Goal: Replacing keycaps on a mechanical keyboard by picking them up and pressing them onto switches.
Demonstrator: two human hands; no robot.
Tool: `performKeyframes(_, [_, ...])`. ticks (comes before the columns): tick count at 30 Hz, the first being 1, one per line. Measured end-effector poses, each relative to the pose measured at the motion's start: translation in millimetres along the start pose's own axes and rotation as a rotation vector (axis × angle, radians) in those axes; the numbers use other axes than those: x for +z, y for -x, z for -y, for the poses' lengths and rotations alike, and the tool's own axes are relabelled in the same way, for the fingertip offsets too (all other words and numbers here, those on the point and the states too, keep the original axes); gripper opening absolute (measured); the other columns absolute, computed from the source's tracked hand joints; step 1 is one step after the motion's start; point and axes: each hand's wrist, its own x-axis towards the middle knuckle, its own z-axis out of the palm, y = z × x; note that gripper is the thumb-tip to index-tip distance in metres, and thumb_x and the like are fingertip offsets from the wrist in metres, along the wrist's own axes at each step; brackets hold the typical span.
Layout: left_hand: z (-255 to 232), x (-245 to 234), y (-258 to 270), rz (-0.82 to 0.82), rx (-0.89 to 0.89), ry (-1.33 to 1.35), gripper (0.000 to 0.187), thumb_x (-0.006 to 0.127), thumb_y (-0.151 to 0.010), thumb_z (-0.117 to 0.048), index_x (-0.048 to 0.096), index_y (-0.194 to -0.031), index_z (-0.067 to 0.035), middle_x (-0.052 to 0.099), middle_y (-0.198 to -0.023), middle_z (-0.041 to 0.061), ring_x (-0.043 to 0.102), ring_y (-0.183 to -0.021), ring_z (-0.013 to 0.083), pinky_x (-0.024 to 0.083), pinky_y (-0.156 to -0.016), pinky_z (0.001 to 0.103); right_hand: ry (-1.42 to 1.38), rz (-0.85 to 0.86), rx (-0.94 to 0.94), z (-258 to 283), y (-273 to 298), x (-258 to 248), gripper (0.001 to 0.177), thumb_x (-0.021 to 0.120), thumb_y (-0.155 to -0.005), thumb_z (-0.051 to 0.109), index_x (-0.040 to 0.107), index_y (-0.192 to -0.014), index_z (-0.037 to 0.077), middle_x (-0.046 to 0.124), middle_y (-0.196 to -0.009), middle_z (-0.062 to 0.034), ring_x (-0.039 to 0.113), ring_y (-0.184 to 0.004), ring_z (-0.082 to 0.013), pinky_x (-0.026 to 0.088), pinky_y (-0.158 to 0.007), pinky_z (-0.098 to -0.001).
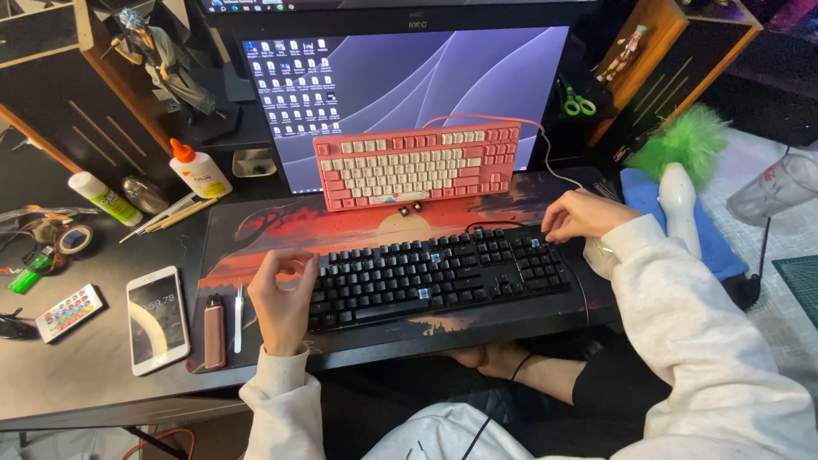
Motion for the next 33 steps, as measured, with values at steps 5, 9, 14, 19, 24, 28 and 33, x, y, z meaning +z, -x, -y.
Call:
performKeyframes(5, [1, -1, -1, -0.007, 0.001, -0.009, 0.015, 0.091, -0.114, 0.000, 0.084, -0.118, -0.012, 0.086, -0.099, 0.005, 0.079, -0.084, 0.0242, 0.061, -0.094, 0.043, -0.025, 0.012, 0.010, -7, 0, 0, 0.022, 0.100, -0.092, 0.017, 0.099, -0.114, 0.011, 0.102, -0.101, -0.0110, 0.097, -0.095, -0.0222, 0.073, -0.097, -0.0363])
performKeyframes(9, [3, 0, 0, -0.009, 0.010, -0.015, 0.015, 0.091, -0.114, 0.001, 0.084, -0.118, -0.012, 0.086, -0.098, 0.006, 0.079, -0.084, 0.0252, 0.061, -0.094, 0.044, -0.051, 0.017, -0.010, -6, -1, -1, 0.023, 0.101, -0.093, 0.017, 0.099, -0.115, 0.012, 0.102, -0.103, -0.0115, 0.096, -0.096, -0.0210, 0.073, -0.098, -0.0379])
performKeyframes(14, [6, 0, 0, 0.015, 0.011, -0.012, 0.015, 0.091, -0.114, 0.000, 0.083, -0.119, -0.012, 0.085, -0.098, 0.006, 0.080, -0.085, 0.0267, 0.061, -0.094, 0.046, -0.086, 0.000, -0.012, -2, 3, -1, 0.024, 0.102, -0.093, 0.014, 0.099, -0.116, 0.009, 0.101, -0.103, -0.0153, 0.095, -0.095, -0.0231, 0.072, -0.098, -0.0399])
performKeyframes(19, [17, 2, 3, 0.088, -0.032, -0.036, 0.016, 0.090, -0.112, 0.002, 0.083, -0.118, -0.011, 0.088, -0.104, 0.007, 0.083, -0.091, 0.0263, 0.063, -0.094, 0.045, -0.090, -0.012, -0.010, 4, 8, -1, 0.023, 0.101, -0.095, 0.014, 0.100, -0.117, 0.008, 0.101, -0.107, -0.0165, 0.095, -0.099, -0.0277, 0.071, -0.101, -0.0442])
performKeyframes(24, [15, 2, 3, 0.115, -0.062, -0.060, 0.013, 0.085, -0.118, 0.000, 0.081, -0.127, -0.008, 0.087, -0.115, 0.012, 0.084, -0.105, 0.0320, 0.064, -0.099, 0.046, 0.062, -0.026, -0.082, -16, -11, 7, 0.022, 0.101, -0.094, 0.019, 0.100, -0.115, 0.017, 0.100, -0.107, -0.0098, 0.095, -0.108, -0.0257, 0.071, -0.102, -0.0435])
performKeyframes(28, [26, 2, 6, 0.139, -0.085, -0.105, 0.016, 0.081, -0.121, -0.001, 0.083, -0.132, -0.011, 0.085, -0.125, 0.010, 0.081, -0.124, 0.0334, 0.062, -0.109, 0.046, 0.203, -0.056, -0.107, -15, -11, 12, 0.019, 0.097, -0.096, 0.027, 0.097, -0.113, 0.020, 0.099, -0.105, -0.0036, 0.094, -0.111, -0.0238, 0.072, -0.098, -0.0421])
performKeyframes(33, [11, 2, 4, 0.231, -0.113, -0.101, 0.011, 0.074, -0.126, -0.005, 0.079, -0.136, -0.008, 0.081, -0.139, 0.017, 0.073, -0.142, 0.0419, 0.058, -0.117, 0.056, 0.218, -0.094, -0.094, -6, 1, 10, 0.020, 0.097, -0.095, 0.029, 0.095, -0.112, 0.018, 0.099, -0.104, -0.0037, 0.094, -0.109, -0.0248, 0.072, -0.097, -0.0422])
